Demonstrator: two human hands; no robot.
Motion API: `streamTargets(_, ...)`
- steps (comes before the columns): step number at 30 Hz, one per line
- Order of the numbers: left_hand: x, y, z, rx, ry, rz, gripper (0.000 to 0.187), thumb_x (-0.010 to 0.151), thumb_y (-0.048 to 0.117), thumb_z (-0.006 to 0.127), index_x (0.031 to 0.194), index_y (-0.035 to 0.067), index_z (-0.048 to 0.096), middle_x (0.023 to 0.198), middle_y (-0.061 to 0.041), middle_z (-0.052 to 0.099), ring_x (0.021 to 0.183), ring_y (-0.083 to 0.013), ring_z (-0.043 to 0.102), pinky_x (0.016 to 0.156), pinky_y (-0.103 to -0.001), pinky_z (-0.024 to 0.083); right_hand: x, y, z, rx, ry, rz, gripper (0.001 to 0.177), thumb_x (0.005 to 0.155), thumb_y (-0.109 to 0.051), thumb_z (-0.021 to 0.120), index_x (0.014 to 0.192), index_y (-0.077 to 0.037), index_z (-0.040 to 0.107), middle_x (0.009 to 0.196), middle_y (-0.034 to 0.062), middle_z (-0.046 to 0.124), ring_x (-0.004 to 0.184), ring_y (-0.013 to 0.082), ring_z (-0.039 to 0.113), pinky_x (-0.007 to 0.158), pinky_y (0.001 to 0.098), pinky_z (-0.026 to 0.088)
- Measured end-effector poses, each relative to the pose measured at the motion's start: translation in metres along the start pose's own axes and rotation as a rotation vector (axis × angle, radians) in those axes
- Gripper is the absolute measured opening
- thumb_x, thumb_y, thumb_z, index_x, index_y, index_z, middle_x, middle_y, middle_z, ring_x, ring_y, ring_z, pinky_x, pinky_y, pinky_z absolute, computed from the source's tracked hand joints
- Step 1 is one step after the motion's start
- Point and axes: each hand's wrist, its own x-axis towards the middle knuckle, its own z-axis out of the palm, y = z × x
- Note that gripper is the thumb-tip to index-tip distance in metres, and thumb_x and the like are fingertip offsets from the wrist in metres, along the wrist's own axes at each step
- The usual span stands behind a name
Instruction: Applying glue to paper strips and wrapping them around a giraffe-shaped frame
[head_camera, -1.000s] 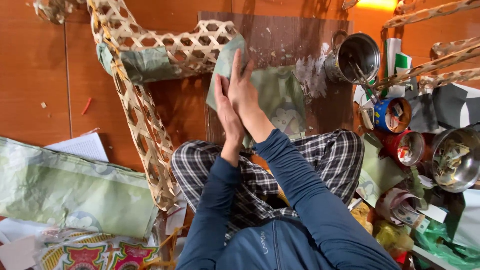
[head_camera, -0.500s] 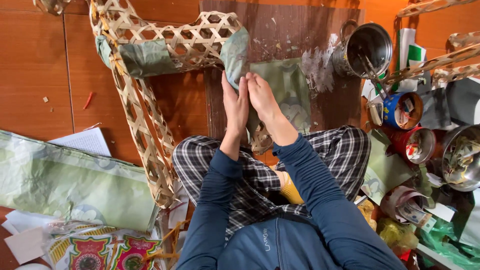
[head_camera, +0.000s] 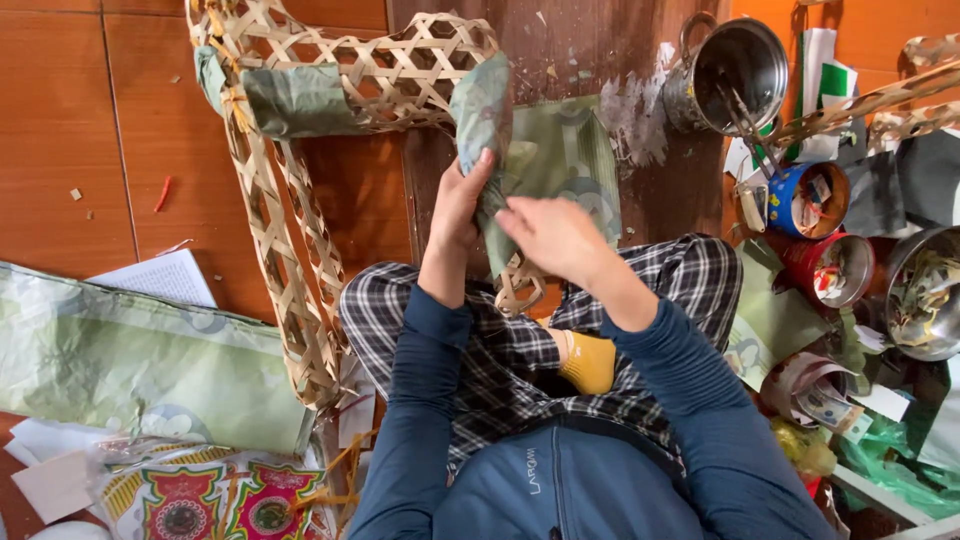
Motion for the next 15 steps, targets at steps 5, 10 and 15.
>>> streamTargets(5,-0.009,0.012,-0.004,-0.03,-0.114,-0.161,0.052,0.098,0.025,0.077,0.137,-0.008,0.065,0.123,-0.019,0.075,0.102,-0.0208,0.071,0.089,-0.031,0.059,0.068,0.007,-0.003,-0.149,0.639,-0.636,0.051,0.11,-0.009,0.063,0.153,0.015,0.049,0.158,0.0302,0.057,0.15,0.0427,0.055,0.126,0.0517,0.044)
streamTargets(10,-0.008,0.014,-0.007,-0.06,-0.169,-0.192,0.057,0.1,0.028,0.074,0.142,-0.009,0.061,0.126,-0.018,0.073,0.103,-0.0213,0.07,0.091,-0.033,0.057,0.109,0.046,-0.009,0.47,0.578,-0.471,0.057,0.118,-0.036,0.043,0.164,-0.003,0.041,0.17,0.0226,0.045,0.157,0.0365,0.048,0.131,0.0475,0.044)
streamTargets(15,-0.006,0.014,0.0,-0.026,-0.159,-0.193,0.061,0.098,0.031,0.075,0.142,-0.009,0.06,0.128,-0.018,0.071,0.103,-0.0224,0.067,0.09,-0.034,0.055,0.091,0.079,0.038,1.036,0.605,-0.436,0.04,0.108,-0.056,0.056,0.105,-0.016,0.057,0.099,-0.0005,0.058,0.094,0.0151,0.057,0.091,0.0351,0.052)
